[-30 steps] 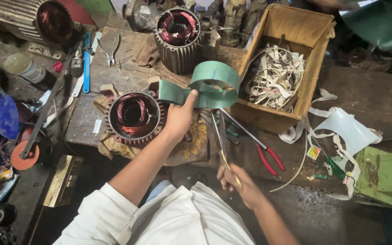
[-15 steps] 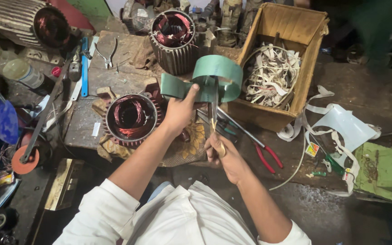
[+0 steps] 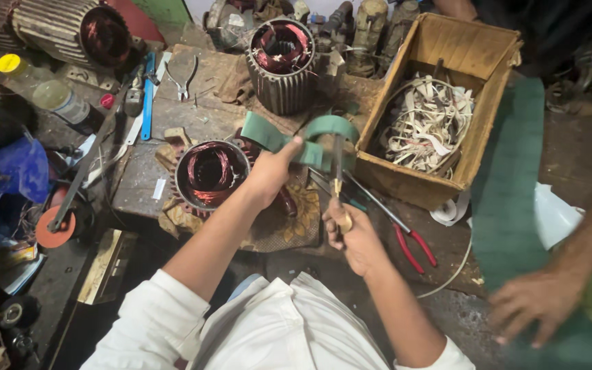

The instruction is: The person works on a motor stator, using a hammer to tap the copper windings and then cutting a green insulating sheet with scissors. They insert the cut sheet into the stator and continue tapping the windings to secure them.

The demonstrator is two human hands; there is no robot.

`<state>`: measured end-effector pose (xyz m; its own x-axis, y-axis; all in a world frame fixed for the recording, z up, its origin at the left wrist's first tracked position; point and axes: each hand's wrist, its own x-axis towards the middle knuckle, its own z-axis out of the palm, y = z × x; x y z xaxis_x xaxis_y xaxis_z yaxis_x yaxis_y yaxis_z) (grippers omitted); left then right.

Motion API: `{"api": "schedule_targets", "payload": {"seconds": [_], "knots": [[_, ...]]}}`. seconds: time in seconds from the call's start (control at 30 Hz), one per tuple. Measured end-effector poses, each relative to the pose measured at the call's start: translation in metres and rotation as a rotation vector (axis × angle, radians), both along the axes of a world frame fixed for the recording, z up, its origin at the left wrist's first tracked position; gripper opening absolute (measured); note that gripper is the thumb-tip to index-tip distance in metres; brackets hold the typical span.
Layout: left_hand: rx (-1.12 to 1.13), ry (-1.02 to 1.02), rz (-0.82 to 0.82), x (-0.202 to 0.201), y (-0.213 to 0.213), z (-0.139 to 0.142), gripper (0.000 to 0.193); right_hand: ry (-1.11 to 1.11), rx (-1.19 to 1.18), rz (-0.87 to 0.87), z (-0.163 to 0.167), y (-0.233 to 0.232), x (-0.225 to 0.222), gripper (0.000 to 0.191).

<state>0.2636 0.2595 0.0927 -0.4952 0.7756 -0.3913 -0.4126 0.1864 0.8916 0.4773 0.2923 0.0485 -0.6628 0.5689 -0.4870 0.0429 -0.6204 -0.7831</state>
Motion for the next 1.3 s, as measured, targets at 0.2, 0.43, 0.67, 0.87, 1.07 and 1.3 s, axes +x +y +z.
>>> {"api": "schedule_targets", "payload": {"seconds": [0.2, 0.43, 0.67, 0.87, 1.07, 1.3], "knots": [[-0.176, 0.171, -0.428, 0.022, -0.040, 0.000, 0.042, 0.002, 0.032, 0.036, -0.006, 0.003, 0.011, 0.026], [0.247, -0.245, 0.169, 0.049, -0.045, 0.006, 0.028, -0.051, 0.324, -0.089, -0.013, -0.020, 0.007, 0.015], [0.404, 0.130, -0.051, 0.037, -0.064, 0.034, 0.024, -0.185, 0.746, 0.181, 0.024, -0.020, 0.035, 0.021], [0.316, 0.213, -0.345, 0.034, -0.083, 0.059, 0.020, -0.129, 0.839, 0.383, 0.052, -0.011, 0.038, 0.034], [0.231, 0.265, -0.540, 0.013, -0.090, 0.079, 0.020, -0.222, 0.832, 0.536, 0.073, -0.002, 0.035, 0.038], [0.189, 0.316, -0.701, -0.004, -0.093, 0.090, 0.021, -0.319, 1.023, 0.642, 0.090, 0.010, 0.041, 0.048]]}}
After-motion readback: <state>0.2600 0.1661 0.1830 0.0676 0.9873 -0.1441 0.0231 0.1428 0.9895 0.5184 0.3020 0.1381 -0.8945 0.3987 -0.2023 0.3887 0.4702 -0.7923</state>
